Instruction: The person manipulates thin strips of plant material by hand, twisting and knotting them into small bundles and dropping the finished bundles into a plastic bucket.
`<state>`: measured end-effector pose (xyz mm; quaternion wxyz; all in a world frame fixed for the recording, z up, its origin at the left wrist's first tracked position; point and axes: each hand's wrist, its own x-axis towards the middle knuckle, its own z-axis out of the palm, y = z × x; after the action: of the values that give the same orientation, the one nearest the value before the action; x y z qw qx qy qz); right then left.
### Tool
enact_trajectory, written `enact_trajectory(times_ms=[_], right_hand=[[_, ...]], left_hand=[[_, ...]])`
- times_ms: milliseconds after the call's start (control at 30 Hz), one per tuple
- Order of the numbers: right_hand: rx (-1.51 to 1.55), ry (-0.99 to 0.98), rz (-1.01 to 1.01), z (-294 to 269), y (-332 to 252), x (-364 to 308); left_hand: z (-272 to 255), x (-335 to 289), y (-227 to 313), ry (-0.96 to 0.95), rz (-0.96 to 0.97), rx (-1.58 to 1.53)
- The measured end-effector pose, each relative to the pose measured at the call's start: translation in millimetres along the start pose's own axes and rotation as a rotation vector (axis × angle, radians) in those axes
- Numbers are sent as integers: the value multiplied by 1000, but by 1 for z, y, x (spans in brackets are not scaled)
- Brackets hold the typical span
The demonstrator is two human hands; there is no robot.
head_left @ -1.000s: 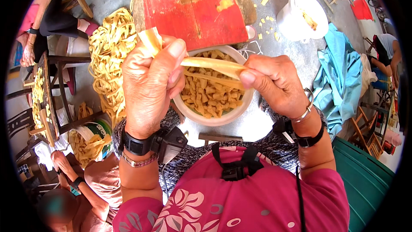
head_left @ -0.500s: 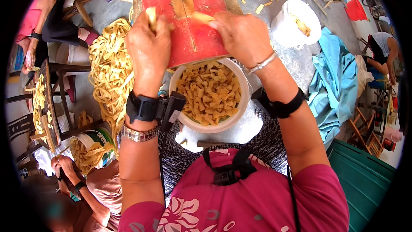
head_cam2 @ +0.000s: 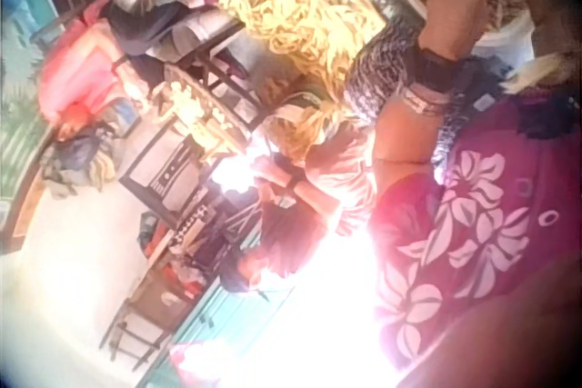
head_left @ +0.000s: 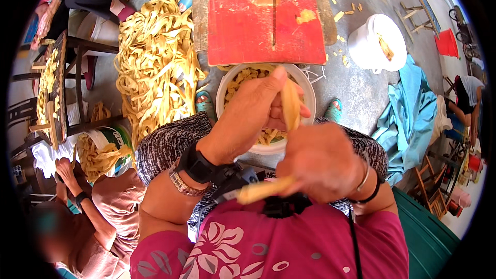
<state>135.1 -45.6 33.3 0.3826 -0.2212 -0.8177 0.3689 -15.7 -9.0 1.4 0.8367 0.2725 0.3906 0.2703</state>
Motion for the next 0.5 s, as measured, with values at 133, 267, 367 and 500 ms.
enact_trajectory(times_ms=[133, 267, 367, 500], right_hand=[[362, -118, 112, 19, -5, -9], [513, 267, 336, 7, -9, -12], [405, 547, 344, 2, 6, -13], [377, 556, 353, 10, 8, -8]], left_hand=[[3, -6, 2, 79, 35, -240], [1, -15, 5, -13, 79, 25], [9, -31, 11, -239, 173, 284], [11, -38, 17, -413, 146, 357]])
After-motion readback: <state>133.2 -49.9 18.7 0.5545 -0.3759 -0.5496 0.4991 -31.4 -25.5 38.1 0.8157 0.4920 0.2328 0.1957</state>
